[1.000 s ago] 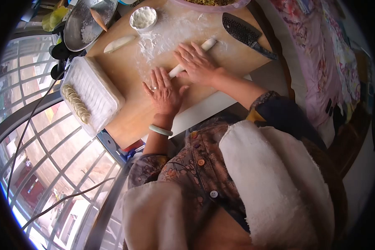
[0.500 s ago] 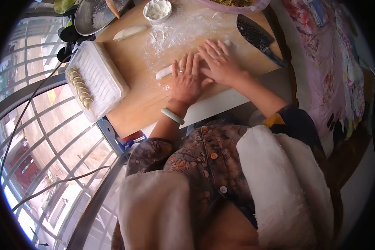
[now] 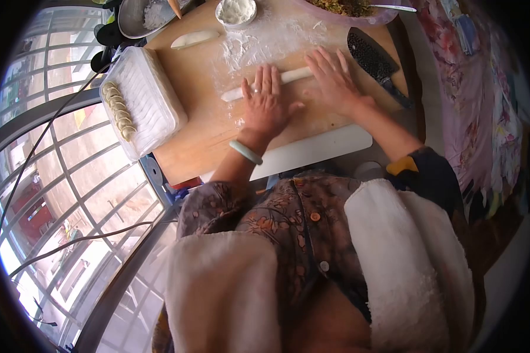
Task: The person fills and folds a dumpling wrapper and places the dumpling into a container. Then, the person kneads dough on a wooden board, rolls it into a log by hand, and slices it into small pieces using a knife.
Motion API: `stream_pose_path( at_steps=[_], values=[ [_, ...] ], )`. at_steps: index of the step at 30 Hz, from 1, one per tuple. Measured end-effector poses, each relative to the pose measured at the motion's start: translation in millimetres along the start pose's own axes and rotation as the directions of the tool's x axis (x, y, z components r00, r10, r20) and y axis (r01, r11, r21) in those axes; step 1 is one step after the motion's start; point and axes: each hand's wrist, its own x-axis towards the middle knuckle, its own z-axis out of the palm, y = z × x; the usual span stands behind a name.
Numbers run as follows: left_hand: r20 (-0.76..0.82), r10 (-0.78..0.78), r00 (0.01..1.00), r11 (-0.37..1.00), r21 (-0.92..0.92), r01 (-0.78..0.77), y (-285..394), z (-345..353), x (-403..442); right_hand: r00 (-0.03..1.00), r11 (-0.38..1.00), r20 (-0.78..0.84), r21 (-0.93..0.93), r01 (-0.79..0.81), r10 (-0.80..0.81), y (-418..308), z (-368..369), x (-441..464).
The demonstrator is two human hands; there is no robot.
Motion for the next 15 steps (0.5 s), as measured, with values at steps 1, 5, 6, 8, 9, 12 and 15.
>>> stream_pose_path(
  at_steps=[1, 5, 6, 8, 9, 12, 15],
  values=[
    [0.013, 0.001, 1.000, 0.999, -0.040, 0.000, 9, -1, -23, 1.000, 1.000, 0.015, 0.008, -0.020, 0.020, -10, -4, -25],
    [0.050, -0.052, 0.997, 0.998, -0.016, 0.053, 17, 2, -37, 0.996, 0.997, 0.054, -0.020, -0.073, 0.074, -20, -7, -46],
    [0.041, -0.055, 0.998, 0.998, 0.013, 0.055, 11, 5, -26, 0.995, 0.996, 0.053, -0.042, -0.083, 0.085, -17, -5, -37],
    [0.008, -0.117, 0.993, 0.992, 0.039, 0.117, -6, 2, 10, 0.995, 0.993, 0.012, -0.059, -0.103, 0.104, 1, 1, 3],
    [-0.011, -0.144, 0.989, 0.988, 0.061, 0.145, -15, 0, 26, 0.994, 0.991, -0.007, -0.067, -0.112, 0.111, 10, 3, 22],
    [-0.001, -0.108, 0.994, 0.986, 0.129, 0.107, -31, -3, 51, 0.997, 0.995, 0.034, -0.073, -0.061, 0.063, 23, -4, 58],
    [0.024, -0.106, 0.994, 0.990, 0.094, 0.103, -23, -10, 43, 0.986, 0.988, 0.083, 0.068, 0.142, -0.147, -10, -12, 76]
  ],
)
